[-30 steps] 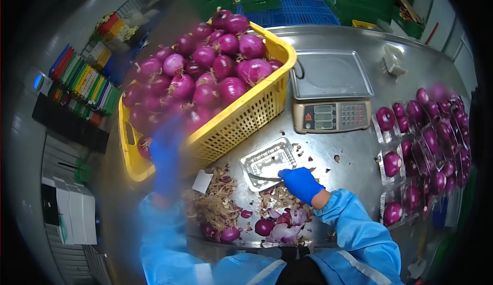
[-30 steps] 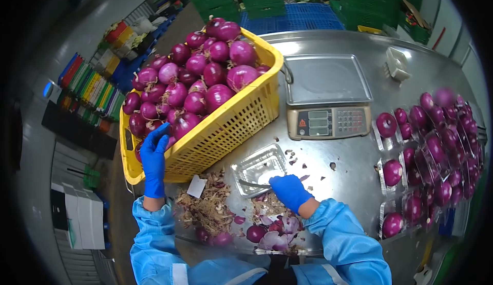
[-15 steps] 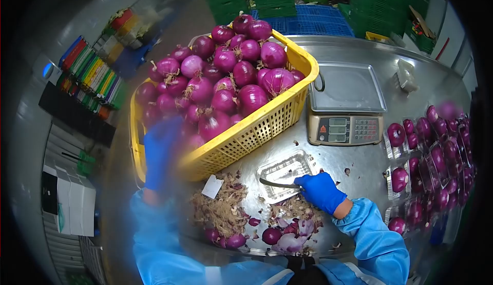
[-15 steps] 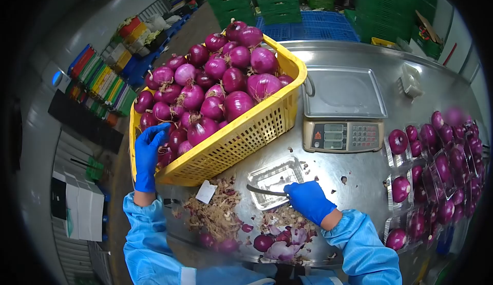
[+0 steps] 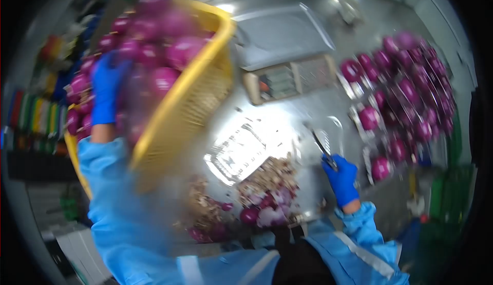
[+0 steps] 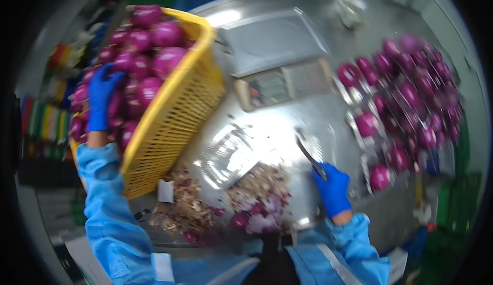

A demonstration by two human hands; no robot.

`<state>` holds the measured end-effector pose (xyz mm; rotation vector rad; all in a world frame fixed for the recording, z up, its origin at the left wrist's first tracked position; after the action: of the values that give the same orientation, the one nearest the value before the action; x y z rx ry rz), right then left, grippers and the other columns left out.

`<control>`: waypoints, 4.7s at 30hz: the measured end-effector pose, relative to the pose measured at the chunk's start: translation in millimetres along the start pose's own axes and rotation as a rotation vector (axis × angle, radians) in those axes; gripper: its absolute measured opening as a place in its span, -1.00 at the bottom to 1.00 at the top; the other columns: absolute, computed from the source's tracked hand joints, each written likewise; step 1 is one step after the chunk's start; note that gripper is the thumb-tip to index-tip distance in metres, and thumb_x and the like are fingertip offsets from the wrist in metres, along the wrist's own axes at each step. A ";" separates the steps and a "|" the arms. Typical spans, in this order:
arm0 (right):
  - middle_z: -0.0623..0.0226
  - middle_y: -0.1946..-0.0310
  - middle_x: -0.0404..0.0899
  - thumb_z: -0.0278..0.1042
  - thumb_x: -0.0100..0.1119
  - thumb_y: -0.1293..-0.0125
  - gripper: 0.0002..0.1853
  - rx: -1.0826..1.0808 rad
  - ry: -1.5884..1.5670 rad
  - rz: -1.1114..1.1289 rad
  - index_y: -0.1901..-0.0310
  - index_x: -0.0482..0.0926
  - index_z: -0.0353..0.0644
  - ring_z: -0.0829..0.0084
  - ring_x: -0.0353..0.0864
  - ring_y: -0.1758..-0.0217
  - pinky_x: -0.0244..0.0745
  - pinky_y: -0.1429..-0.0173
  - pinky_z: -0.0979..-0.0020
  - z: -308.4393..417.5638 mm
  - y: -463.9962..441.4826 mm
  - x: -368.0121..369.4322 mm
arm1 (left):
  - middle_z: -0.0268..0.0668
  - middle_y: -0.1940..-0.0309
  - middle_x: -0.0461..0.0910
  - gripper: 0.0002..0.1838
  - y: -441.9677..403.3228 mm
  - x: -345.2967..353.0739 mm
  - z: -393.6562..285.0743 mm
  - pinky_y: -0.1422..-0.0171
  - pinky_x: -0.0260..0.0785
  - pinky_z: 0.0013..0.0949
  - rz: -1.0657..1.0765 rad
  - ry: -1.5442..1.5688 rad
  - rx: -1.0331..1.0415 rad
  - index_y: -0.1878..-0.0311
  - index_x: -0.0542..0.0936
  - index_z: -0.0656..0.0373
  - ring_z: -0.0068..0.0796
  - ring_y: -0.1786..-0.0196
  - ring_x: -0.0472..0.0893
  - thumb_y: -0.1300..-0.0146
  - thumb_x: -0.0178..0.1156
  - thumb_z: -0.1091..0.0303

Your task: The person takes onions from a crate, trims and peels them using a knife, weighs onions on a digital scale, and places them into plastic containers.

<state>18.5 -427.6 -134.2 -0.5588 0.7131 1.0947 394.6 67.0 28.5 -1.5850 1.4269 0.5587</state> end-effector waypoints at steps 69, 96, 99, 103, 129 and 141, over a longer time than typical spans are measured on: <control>0.19 0.17 0.69 -0.40 0.40 -0.14 -0.54 -0.057 -0.227 0.148 -0.12 0.60 -0.09 0.34 0.73 0.21 0.58 0.14 0.41 2.2 56.2 -40.5 | -0.20 -0.22 0.50 -0.47 138.1 -11.5 -180.4 -0.28 0.38 -0.37 -0.371 0.491 0.173 -0.27 0.46 0.26 -0.42 -0.20 0.51 -0.17 0.19 0.65; 0.27 0.32 0.63 -0.32 0.41 -0.12 -0.69 -0.439 -0.556 0.439 0.08 0.63 -0.08 0.29 0.65 0.40 0.53 0.29 0.40 104.6 16.6 -34.7 | 0.13 -0.30 0.33 -0.04 282.9 33.9 -193.6 -0.45 0.25 0.08 0.379 1.600 -0.660 -0.39 0.17 0.43 0.07 -0.33 0.41 0.20 0.17 0.29; 0.33 0.42 0.55 -0.10 0.39 -0.12 -0.70 -0.594 -0.372 0.432 0.16 0.61 0.00 0.25 0.59 0.47 0.46 0.41 0.34 124.7 33.2 -32.8 | 0.12 -0.26 0.39 -0.16 356.5 57.0 -198.6 -0.45 0.24 0.11 0.418 1.465 -0.987 -0.35 0.28 0.40 0.09 -0.31 0.42 0.16 0.10 0.38; 0.33 0.47 0.50 0.05 0.34 -0.13 -0.67 -0.635 -0.262 0.372 0.23 0.57 0.01 0.24 0.56 0.52 0.41 0.47 0.30 111.3 49.4 -17.3 | 0.12 -0.24 0.41 -0.17 395.5 65.2 -205.5 -0.42 0.27 0.13 0.535 1.547 -0.943 -0.33 0.29 0.41 0.11 -0.29 0.43 0.16 0.14 0.39; 0.40 0.50 0.52 0.25 0.21 -0.15 -0.59 -0.700 -0.091 0.326 0.18 0.64 0.12 0.31 0.60 0.48 0.44 0.45 0.32 117.0 80.4 -9.2 | 0.19 -0.31 0.28 -0.13 451.3 106.2 -181.5 -0.20 0.50 0.16 0.492 1.391 -0.932 -0.43 0.10 0.27 0.19 -0.26 0.44 -0.32 0.06 -0.23; 0.29 0.45 0.56 -0.11 0.38 -0.09 -0.68 -0.480 -0.298 0.508 0.15 0.62 -0.02 0.25 0.60 0.47 0.47 0.40 0.32 52.8 84.7 39.2 | 0.04 -0.32 0.29 -0.43 439.6 96.2 -196.7 -0.37 0.39 0.09 0.138 2.031 -1.350 -0.34 0.23 0.28 0.03 -0.40 0.31 -0.43 0.07 0.12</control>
<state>-36.6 -335.6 -134.3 -0.6149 0.3280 1.8059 -44.2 -117.1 -93.0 -3.5477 2.7623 -0.5892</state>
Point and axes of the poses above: each hand's wrist, its own y-axis away from the middle knuckle, its own x-axis out of the palm, z = x × y, the point moved 4 cm from there along -y, towards the middle knuckle
